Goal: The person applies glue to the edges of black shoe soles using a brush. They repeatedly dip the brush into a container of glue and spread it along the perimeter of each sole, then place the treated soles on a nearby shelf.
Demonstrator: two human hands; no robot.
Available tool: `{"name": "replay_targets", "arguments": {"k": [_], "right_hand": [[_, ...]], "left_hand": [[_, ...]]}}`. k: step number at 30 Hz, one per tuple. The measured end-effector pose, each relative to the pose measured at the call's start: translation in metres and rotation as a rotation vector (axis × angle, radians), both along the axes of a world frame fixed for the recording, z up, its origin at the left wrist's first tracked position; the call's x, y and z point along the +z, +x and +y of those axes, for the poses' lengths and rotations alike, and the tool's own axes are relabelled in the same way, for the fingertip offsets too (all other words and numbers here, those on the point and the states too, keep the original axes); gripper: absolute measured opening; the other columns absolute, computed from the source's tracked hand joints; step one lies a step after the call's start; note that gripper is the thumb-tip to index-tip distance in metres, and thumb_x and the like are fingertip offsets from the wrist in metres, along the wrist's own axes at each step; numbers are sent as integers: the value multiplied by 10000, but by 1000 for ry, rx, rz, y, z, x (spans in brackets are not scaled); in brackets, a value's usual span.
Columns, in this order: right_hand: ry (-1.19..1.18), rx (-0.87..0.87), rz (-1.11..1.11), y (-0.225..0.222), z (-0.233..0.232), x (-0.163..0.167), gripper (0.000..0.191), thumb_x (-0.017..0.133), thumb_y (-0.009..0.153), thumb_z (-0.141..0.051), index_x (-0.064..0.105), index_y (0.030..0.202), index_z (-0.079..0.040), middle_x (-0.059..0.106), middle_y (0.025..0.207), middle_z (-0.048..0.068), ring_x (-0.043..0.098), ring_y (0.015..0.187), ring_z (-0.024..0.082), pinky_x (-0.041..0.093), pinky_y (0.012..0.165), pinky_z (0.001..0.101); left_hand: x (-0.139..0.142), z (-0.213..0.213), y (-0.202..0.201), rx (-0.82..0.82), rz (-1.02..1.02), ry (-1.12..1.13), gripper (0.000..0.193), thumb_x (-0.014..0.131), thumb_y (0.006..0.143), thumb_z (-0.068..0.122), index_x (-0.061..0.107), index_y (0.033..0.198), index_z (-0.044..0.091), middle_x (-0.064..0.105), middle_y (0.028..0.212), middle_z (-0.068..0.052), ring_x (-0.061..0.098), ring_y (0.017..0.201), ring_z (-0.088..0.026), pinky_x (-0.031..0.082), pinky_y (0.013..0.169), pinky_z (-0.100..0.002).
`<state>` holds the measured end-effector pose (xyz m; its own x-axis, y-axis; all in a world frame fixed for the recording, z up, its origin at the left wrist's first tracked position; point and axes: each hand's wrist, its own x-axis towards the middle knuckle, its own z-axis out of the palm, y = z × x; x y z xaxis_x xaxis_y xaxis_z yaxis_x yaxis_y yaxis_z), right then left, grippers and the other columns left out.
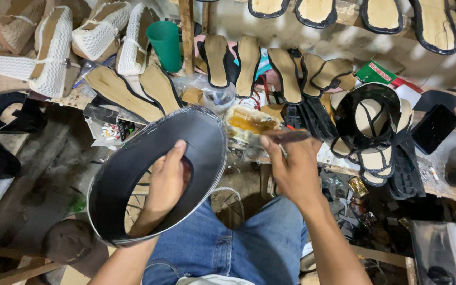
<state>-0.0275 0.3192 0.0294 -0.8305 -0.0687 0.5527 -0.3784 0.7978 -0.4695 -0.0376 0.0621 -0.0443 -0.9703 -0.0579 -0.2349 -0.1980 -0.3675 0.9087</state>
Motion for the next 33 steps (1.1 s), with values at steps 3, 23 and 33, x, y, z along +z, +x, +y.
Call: {"name": "replay_targets", "arguments": {"k": [3,23,33], "right_hand": [[203,-72,6,-23,1,-3,198,692,974,-261,747,972,-71,747,984,95,607,952,345,339,867,455],[-761,205,-328,18,-29,-17,181,628,1006,-184,718,1073,-42,688,986,38,663,828,140,531,771,300],[131,-22,-3,-56,-2,-23,204,694,939,-249,738,914,-51,731,969,135,564,941,363,317,804,514]], "left_hand": [[13,2,5,-103,-152,-154,496,636,988,330,438,566,158,363,504,61,303,423,-61,210,411,-268],[-22,-3,4,-224,42,552,129,635,1013,43,723,920,28,661,801,38,586,748,-29,448,679,-210],[-21,-7,12,-204,-176,-80,398,629,970,354,669,780,7,593,656,-11,542,577,-107,418,503,-288]]}}
